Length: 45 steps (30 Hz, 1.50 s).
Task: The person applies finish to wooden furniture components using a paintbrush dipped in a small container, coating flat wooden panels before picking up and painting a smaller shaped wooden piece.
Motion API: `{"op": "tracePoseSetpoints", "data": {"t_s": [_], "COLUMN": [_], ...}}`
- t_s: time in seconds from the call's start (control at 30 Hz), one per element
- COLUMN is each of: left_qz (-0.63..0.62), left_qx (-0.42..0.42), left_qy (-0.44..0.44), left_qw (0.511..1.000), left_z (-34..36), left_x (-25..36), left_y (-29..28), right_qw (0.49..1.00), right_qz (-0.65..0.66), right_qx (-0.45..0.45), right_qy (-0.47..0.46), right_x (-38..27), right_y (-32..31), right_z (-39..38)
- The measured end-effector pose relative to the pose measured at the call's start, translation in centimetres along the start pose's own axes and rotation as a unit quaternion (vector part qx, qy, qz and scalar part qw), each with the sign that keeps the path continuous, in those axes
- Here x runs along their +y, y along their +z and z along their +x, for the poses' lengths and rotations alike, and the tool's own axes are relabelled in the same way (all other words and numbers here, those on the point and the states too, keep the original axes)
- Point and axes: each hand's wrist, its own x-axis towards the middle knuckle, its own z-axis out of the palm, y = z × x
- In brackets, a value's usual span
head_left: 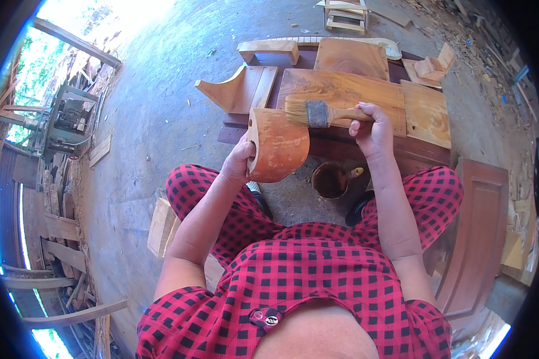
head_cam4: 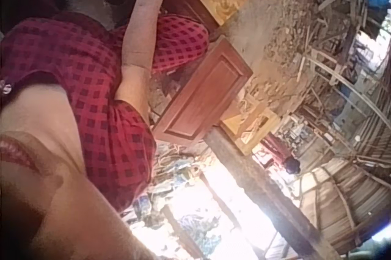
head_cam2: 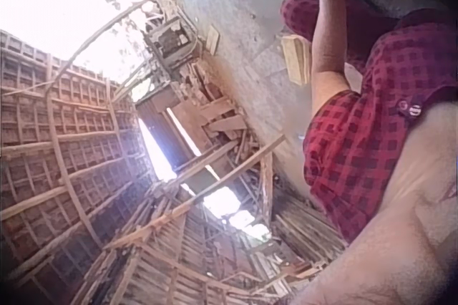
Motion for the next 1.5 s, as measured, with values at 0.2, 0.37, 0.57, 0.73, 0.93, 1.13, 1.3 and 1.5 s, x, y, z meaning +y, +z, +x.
{"op": "tracePoseSetpoints", "data": {"t_s": [0.2, 0.37, 0.57, 0.73, 0.93, 1.13, 1.3, 1.5], "left_qz": [0.081, 0.109, 0.046, 0.039, 0.210, 0.178, 0.147, 0.054], "left_qx": [-0.002, -0.012, -0.013, 0.012, 0.035, -0.034, 0.005, 0.090], "left_qy": [-0.037, -0.046, -0.021, -0.008, -0.080, -0.109, -0.051, 0.026], "left_qw": [0.996, 0.993, 0.999, 0.999, 0.974, 0.977, 0.988, 0.994], "left_z": [0.3, 0.6, 0.6, 0.5, 0.5, 0.1, 1.0, 1.3], "left_x": [-0.6, -0.5, -0.4, -0.1, -0.5, -2.3, -1.9, -0.9], "left_y": [1.2, 1.3, 1.0, 1.1, 0.9, 1.3, 0.3, -0.2], "right_qw": [0.996, 1.000, 0.991, 0.969, 0.975, 0.980, 0.977, 0.972], "right_qz": [0.017, 0.002, -0.080, -0.157, -0.160, -0.157, -0.165, -0.194], "right_qx": [-0.086, -0.023, -0.102, -0.180, -0.127, -0.030, 0.001, -0.106], "right_qy": [0.017, -0.010, -0.044, -0.062, -0.085, -0.121, -0.134, -0.074], "right_x": [1.4, 1.0, -0.6, -2.5, -3.3, -3.2, -1.2, -1.1], "right_y": [2.0, 2.2, 2.7, 3.5, 3.4, 3.0, 4.2, 4.6], "right_z": [-1.1, -1.3, -2.9, -3.9, -2.8, -2.3, -4.5, -6.2]}}
